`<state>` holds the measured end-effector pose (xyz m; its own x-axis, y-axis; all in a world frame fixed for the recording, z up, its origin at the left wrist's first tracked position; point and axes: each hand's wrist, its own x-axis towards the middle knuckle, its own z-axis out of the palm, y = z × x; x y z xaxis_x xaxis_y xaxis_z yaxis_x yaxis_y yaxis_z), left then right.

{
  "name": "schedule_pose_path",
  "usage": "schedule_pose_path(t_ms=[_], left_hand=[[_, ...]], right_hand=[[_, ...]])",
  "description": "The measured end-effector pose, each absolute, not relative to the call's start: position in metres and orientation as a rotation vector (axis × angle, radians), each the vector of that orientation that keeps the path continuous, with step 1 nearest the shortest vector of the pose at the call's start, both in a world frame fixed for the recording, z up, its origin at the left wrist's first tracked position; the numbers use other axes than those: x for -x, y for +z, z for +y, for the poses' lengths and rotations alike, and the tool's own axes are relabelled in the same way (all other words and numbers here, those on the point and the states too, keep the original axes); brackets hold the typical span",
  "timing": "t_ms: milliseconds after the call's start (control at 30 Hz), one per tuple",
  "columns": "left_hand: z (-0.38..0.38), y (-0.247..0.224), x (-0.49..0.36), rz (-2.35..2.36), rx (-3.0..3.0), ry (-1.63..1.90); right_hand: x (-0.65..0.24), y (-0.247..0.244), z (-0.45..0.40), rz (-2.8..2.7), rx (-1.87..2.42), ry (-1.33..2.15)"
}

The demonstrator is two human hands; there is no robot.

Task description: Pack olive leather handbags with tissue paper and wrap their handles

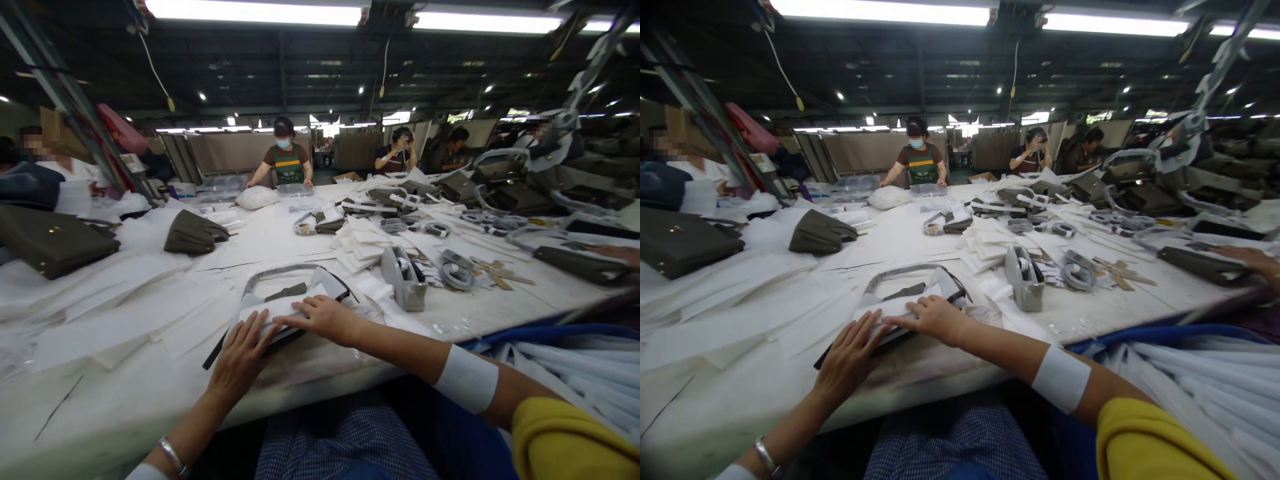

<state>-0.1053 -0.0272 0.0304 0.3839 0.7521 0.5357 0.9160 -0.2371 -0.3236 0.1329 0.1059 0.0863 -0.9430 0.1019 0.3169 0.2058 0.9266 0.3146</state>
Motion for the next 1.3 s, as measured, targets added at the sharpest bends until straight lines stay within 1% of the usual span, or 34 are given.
schedule_pose_path(t_ms=[100,233,300,433,567,700,900,1067,1233,1300], left_hand=[[-0.022,0.026,0.104,-1.396,2.008,-0.383],[-0.019,0.024,0.104,-1.353,2.005,-0.391],[-0.019,0.025,0.104,-1.355,2.017,-0.408],[-0.017,0.03,0.102,-1.428,2.032,-0.429],[-0.01,0.036,0.096,-1.51,1.997,-0.502],[-0.006,0.035,0.092,-1.549,1.975,-0.537],[-0.007,0.03,0.094,-1.54,1.986,-0.496],[-0.006,0.03,0.093,-1.549,1.995,-0.506],[-0.006,0.034,0.091,-1.55,1.988,-0.564],[-0.007,0.034,0.091,-1.561,1.99,-0.57]], right_hand=[[-0.134,0.095,0.109,-2.788,0.184,-0.498],[-0.172,0.095,0.116,-2.698,0.145,-0.317],[-0.208,0.089,0.122,-2.591,0.296,-0.214],[-0.283,0.065,0.139,-2.399,0.83,-0.094],[-0.32,0.036,0.158,-2.479,1.07,-0.088],[-0.32,0.023,0.17,-2.551,1.182,-0.087],[-0.311,0.031,0.175,-2.576,1.345,-0.128],[-0.305,0.046,0.175,-2.519,1.384,-0.128],[-0.292,0.075,0.177,-2.433,1.389,-0.089],[-0.282,0.086,0.173,-2.359,1.34,0.024]])
